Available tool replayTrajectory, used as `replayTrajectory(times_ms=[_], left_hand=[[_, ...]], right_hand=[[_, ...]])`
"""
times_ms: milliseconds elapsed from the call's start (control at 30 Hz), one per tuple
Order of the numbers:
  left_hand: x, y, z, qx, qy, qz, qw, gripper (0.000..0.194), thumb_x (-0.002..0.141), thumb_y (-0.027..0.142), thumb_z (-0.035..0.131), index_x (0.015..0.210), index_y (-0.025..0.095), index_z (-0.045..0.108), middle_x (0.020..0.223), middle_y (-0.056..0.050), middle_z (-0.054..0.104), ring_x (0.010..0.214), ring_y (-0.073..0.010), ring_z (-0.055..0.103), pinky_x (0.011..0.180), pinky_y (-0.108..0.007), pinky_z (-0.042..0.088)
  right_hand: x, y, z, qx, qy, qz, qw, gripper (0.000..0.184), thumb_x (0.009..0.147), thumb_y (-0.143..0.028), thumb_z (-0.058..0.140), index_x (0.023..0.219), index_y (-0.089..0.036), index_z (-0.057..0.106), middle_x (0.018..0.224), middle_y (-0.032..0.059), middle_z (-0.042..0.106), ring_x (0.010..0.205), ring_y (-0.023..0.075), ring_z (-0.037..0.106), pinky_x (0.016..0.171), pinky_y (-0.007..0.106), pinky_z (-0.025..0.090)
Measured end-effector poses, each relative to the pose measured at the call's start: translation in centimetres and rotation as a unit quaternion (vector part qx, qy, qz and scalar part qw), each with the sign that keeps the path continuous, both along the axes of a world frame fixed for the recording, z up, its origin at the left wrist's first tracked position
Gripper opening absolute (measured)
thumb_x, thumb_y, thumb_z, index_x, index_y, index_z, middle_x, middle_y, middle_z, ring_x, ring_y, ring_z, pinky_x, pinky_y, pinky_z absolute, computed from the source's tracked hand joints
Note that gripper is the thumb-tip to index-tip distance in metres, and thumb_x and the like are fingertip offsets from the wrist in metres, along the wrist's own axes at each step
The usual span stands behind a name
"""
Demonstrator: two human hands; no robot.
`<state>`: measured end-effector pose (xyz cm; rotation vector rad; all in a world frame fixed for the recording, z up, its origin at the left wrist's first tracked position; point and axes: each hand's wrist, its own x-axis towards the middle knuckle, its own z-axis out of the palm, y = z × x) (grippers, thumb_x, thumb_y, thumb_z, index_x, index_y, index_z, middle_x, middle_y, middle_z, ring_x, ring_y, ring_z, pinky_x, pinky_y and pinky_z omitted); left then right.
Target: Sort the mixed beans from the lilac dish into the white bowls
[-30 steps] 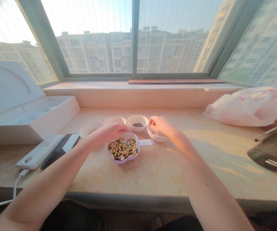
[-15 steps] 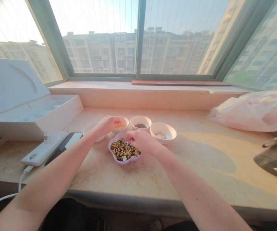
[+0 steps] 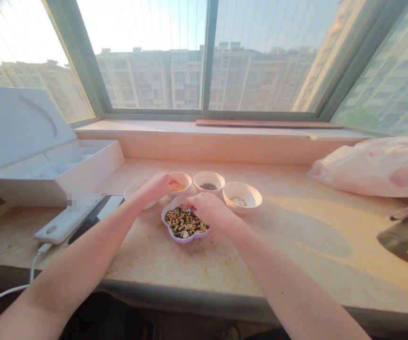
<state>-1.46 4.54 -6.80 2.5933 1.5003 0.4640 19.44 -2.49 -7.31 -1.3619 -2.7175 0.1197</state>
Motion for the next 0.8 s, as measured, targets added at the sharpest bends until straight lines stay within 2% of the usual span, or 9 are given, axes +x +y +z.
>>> replayTrajectory(times_ms=[200,333,467,600,700,800], left_hand=[[0.0,0.1,-0.4,0.006,0.008,-0.006,1.0,0.026,0.089,0.021,0.049,0.072,0.016,0.068,0.065,-0.003,0.059,0.055,-0.0121,0.038,0.057,-0.03,0.024],[-0.1,0.3,-0.7,0.01,0.002,-0.017,1.0,0.026,0.089,0.022,0.05,0.07,0.016,0.066,0.064,-0.002,0.058,0.056,-0.012,0.037,0.057,-0.03,0.024],[-0.1,0.1,-0.4,0.012,0.003,-0.022,1.0,0.025,0.088,0.021,0.05,0.069,0.016,0.066,0.064,-0.002,0.058,0.056,-0.0119,0.038,0.057,-0.03,0.025],[0.1,-0.6,0.2,0.015,0.006,-0.004,1.0,0.026,0.09,0.019,0.049,0.075,0.017,0.07,0.07,-0.004,0.064,0.059,-0.0136,0.046,0.058,-0.028,0.031],[0.4,-1.2,0.8,0.034,-0.011,0.006,0.999,0.027,0.091,0.016,0.048,0.09,0.017,0.075,0.086,-0.007,0.071,0.072,-0.0168,0.06,0.067,-0.027,0.042],[0.9,-1.9,1.4,0.073,-0.035,-0.006,0.997,0.03,0.093,0.013,0.048,0.107,0.017,0.074,0.107,-0.01,0.072,0.093,-0.0197,0.066,0.084,-0.029,0.049]], right_hand=[[-0.3,-0.2,0.0,0.014,-0.013,0.004,1.0,0.03,0.091,-0.011,0.051,0.095,-0.024,0.078,0.083,0.0059,0.075,0.082,0.0226,0.068,0.069,0.031,0.041],[-0.6,-0.4,0.3,0.019,-0.021,0.019,0.999,0.036,0.089,-0.007,0.049,0.101,-0.023,0.078,0.087,0.0061,0.077,0.083,0.023,0.069,0.071,0.032,0.041],[-1.0,-0.4,0.3,0.008,-0.009,0.031,0.999,0.031,0.085,-0.003,0.049,0.092,-0.021,0.074,0.09,0.0057,0.077,0.081,0.0216,0.068,0.071,0.031,0.041],[-0.7,-0.2,0.2,-0.004,0.075,0.04,0.996,0.02,0.085,-0.005,0.053,0.082,-0.02,0.067,0.086,0.0032,0.073,0.079,0.019,0.065,0.07,0.03,0.041],[0.3,0.4,0.5,0.002,0.171,-0.002,0.985,0.014,0.086,-0.01,0.057,0.079,-0.02,0.064,0.079,0.0015,0.069,0.075,0.0165,0.061,0.069,0.028,0.042],[1.5,1.3,0.9,0.057,0.225,-0.085,0.969,0.011,0.089,-0.018,0.056,0.083,-0.02,0.065,0.081,0.0024,0.07,0.074,0.0171,0.061,0.067,0.028,0.041]])
